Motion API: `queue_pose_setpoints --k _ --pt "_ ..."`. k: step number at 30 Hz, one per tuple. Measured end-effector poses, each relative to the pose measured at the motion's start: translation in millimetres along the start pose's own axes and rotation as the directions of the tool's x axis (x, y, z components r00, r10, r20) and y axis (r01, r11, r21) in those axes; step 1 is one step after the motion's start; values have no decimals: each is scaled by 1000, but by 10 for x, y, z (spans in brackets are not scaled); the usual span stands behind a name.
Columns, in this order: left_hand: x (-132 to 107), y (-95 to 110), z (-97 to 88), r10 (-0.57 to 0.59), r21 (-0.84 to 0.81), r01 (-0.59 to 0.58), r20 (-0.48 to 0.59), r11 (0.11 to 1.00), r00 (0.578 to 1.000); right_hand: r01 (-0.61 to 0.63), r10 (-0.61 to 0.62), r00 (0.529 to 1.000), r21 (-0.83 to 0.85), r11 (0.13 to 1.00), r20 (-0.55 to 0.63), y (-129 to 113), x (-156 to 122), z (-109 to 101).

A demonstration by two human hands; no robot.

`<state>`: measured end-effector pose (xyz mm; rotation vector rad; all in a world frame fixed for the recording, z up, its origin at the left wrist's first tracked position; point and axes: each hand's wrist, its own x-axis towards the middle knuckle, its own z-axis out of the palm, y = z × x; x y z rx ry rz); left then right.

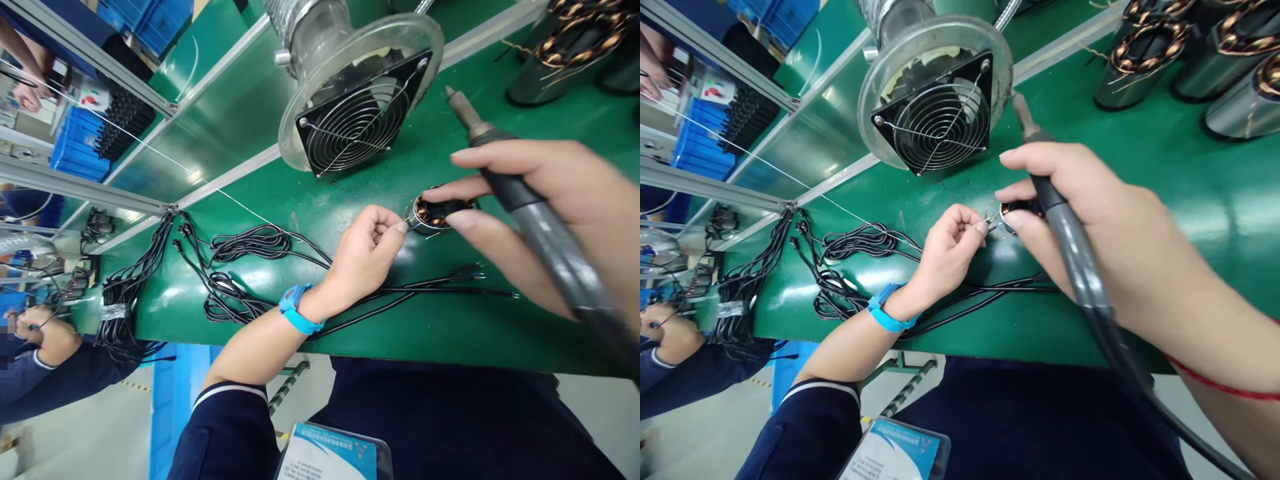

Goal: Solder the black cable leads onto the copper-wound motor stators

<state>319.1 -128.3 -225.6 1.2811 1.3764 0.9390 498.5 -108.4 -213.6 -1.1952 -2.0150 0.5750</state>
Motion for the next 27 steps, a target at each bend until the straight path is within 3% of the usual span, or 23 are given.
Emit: queue_pose_setpoints --k 4,9,11,16,19,22,25,27 --pt "-1 19 -2 -15 9 15 6 1000 1000 86 -86 996 63 994 -10 97 -20 168" --pt "1 -11 -17 20 -26 -19 38 1000 999 91 -92 991 -14 996 -98 124 -62 211" --pt "-2 -30 -25 46 -25 -45 57 999 997 105 -113 984 -63 992 -140 105 -58 205" --pt "-22 -55 -38 194 95 -199 61 975 979 180 -183 979 -42 983 -86 68 -54 215" --pt "-14 -60 -42 383 202 -381 29 902 923 176 -174 980 14 984 -97 68 -51 208" --pt "8 -62 -45 569 311 -548 25 777 822 184 -179 977 33 982 -115 72 -41 198" --pt "22 -64 -44 679 406 -626 18 666 734 170 -159 979 75 983 -130 74 -32 201" --pt "24 -68 -42 715 430 -647 4 630 699 139 -124 984 119 983 -126 75 -29 210"
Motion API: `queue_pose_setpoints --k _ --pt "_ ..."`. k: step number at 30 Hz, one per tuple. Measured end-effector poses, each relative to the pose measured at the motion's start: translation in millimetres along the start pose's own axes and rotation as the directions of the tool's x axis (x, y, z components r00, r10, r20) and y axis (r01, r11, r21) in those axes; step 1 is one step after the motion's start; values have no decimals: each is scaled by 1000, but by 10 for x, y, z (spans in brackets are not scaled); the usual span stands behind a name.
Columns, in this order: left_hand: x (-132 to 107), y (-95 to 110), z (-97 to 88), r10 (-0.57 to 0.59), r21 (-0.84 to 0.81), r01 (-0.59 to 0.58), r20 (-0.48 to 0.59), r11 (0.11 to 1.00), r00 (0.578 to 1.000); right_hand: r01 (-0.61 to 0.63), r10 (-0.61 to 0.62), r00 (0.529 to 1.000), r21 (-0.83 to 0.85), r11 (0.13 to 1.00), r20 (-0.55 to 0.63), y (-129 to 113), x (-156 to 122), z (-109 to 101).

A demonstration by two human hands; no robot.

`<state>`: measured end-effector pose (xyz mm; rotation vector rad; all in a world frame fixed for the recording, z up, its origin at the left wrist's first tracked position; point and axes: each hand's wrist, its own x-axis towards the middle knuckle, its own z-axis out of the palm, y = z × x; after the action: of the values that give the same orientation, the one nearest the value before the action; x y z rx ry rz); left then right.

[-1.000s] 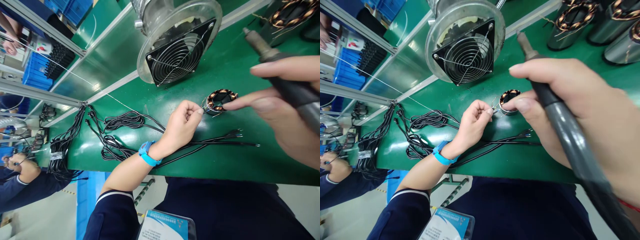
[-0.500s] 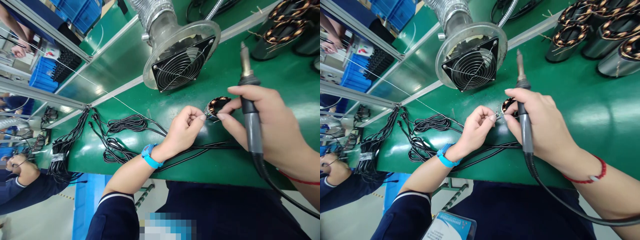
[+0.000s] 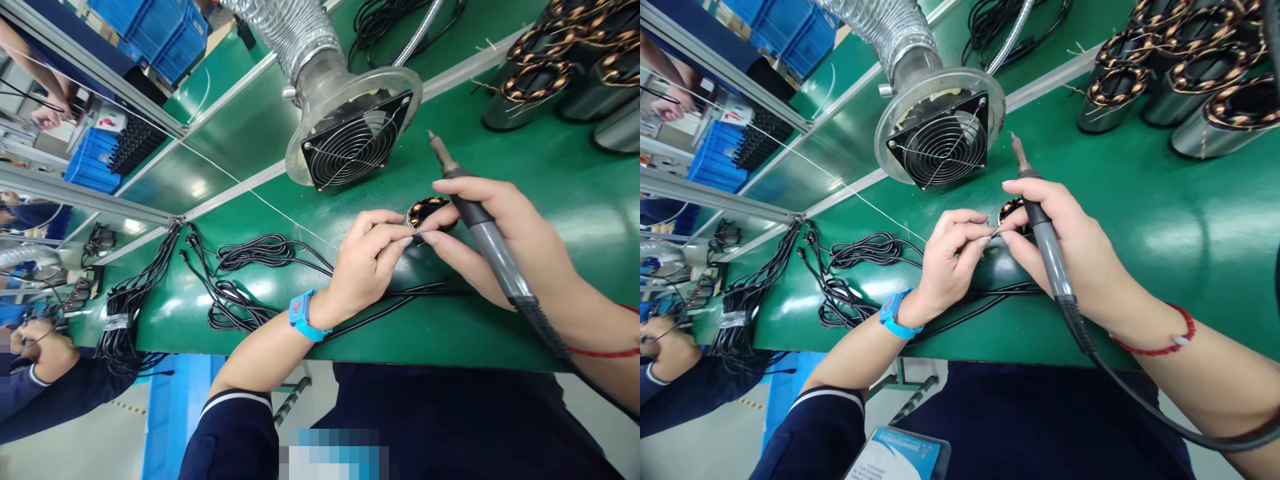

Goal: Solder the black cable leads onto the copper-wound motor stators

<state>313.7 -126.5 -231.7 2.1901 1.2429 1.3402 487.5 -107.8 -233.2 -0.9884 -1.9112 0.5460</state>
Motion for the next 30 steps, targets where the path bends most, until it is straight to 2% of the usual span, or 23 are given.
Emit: queue_pose_setpoints --k 4,8,13,17,24,26,30 --pt "-6 -10 0 1 4 -1 -4 1000 1000 -54 54 999 65 996 4 6 -6 17" --pt "-7 -16 -14 50 43 -51 20 998 999 -98 97 995 76 992 9 6 -3 11" --pt "-15 0 -31 6 79 -14 104 997 995 -73 72 997 51 996 12 2 12 17" --pt "-13 2 -26 5 29 -8 86 1000 996 -6 6 1000 -7 1000 22 23 11 2" --pt "7 -31 -40 -135 -91 147 122 985 983 236 -208 959 -139 962 192 155 48 -100" --pt "11 -39 -40 -182 -116 198 136 973 974 220 -192 966 -165 961 173 182 55 -80" --pt "13 -41 -30 -251 -144 273 153 951 956 113 -96 991 -202 973 94 183 60 -63"
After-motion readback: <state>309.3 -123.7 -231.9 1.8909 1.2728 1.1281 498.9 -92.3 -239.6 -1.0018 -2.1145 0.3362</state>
